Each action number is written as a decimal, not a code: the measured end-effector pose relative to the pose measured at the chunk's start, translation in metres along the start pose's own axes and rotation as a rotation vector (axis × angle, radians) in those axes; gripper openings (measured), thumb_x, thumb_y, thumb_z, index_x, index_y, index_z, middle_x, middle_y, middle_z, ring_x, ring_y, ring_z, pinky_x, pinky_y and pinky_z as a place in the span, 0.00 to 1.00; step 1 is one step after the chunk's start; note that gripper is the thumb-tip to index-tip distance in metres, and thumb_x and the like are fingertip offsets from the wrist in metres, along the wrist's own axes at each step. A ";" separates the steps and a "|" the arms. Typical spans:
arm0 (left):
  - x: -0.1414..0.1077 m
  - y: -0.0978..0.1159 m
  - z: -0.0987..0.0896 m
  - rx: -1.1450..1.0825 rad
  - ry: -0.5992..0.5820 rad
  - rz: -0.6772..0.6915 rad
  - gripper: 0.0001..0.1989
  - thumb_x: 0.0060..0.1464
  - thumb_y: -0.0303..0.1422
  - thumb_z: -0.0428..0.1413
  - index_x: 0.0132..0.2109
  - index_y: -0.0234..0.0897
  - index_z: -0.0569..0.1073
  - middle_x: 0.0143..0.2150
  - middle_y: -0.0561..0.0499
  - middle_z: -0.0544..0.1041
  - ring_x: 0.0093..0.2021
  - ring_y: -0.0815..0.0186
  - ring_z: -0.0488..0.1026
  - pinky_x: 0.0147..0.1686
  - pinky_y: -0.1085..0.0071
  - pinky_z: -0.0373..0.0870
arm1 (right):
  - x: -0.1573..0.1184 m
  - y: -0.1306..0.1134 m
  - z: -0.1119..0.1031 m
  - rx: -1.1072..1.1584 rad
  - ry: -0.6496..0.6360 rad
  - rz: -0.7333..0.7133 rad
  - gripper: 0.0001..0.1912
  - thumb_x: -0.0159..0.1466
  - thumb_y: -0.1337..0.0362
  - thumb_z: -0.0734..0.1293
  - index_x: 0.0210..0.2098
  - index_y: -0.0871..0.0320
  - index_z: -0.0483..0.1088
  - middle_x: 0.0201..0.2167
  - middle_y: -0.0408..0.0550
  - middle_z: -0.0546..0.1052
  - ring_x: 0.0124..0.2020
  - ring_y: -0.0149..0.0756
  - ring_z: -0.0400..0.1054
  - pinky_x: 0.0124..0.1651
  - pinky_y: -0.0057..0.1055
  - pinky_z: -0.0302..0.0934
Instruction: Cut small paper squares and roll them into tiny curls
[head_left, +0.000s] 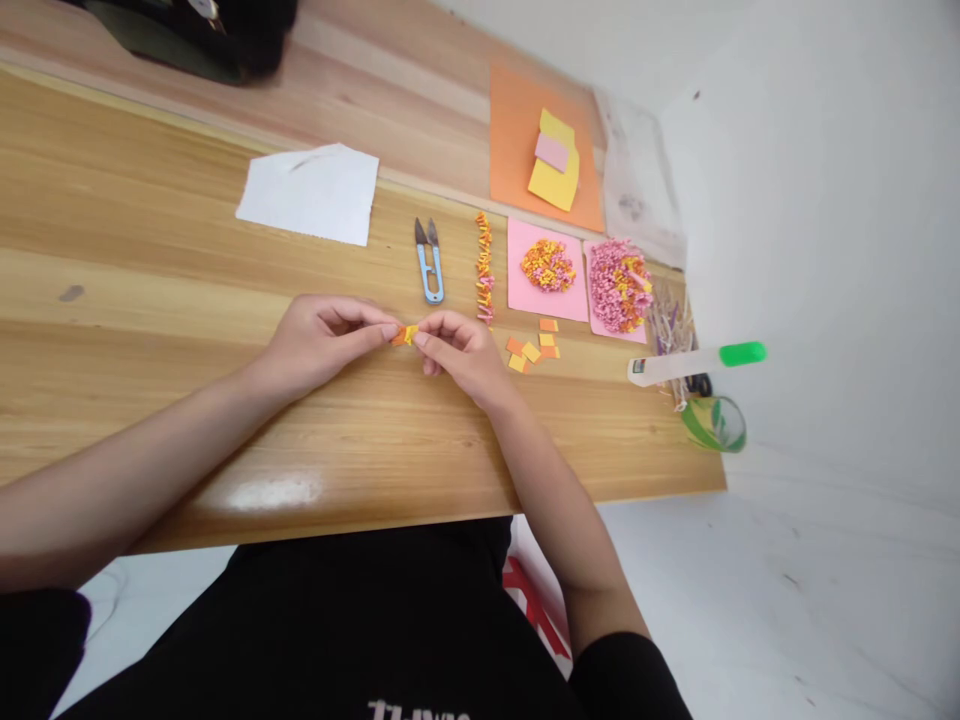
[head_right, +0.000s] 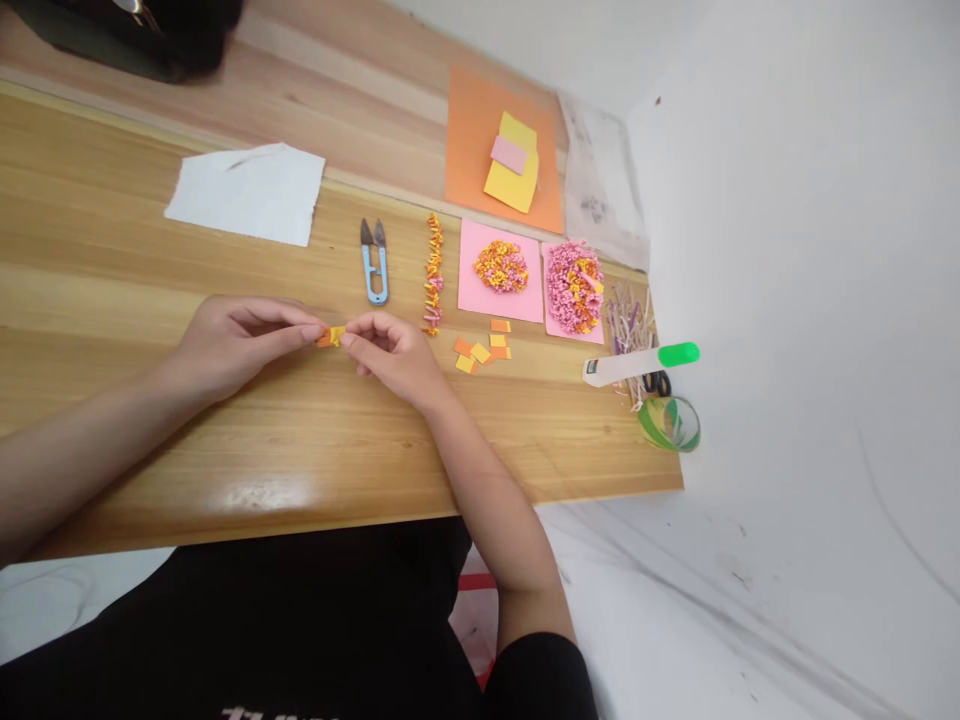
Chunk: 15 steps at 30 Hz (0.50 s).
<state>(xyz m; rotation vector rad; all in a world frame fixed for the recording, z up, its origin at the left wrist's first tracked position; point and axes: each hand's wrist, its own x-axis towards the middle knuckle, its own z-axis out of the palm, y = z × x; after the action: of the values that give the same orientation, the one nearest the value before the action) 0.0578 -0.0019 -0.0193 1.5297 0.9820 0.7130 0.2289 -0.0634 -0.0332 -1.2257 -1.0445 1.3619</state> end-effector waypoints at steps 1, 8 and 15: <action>0.000 0.000 0.000 -0.010 -0.001 0.000 0.10 0.43 0.42 0.65 0.29 0.40 0.81 0.34 0.50 0.83 0.36 0.61 0.78 0.39 0.70 0.75 | 0.000 0.000 0.000 -0.003 0.003 0.006 0.14 0.55 0.56 0.72 0.30 0.57 0.66 0.25 0.37 0.70 0.20 0.22 0.61 0.25 0.23 0.61; 0.000 -0.001 -0.001 0.001 -0.010 -0.016 0.10 0.43 0.41 0.65 0.29 0.39 0.81 0.34 0.50 0.82 0.38 0.60 0.78 0.41 0.68 0.75 | 0.000 -0.001 -0.001 -0.020 -0.014 0.014 0.14 0.55 0.54 0.71 0.31 0.57 0.67 0.26 0.38 0.71 0.21 0.22 0.62 0.26 0.23 0.61; 0.000 0.000 -0.001 -0.023 -0.025 -0.006 0.10 0.41 0.41 0.66 0.28 0.40 0.80 0.31 0.51 0.82 0.34 0.62 0.77 0.37 0.70 0.74 | -0.001 -0.001 -0.001 -0.014 -0.028 0.012 0.13 0.55 0.56 0.71 0.32 0.57 0.68 0.26 0.38 0.70 0.22 0.23 0.62 0.26 0.23 0.62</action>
<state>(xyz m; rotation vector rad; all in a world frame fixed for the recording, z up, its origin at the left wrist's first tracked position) 0.0570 -0.0011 -0.0192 1.5117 0.9565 0.6974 0.2295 -0.0642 -0.0324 -1.2281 -1.0695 1.3867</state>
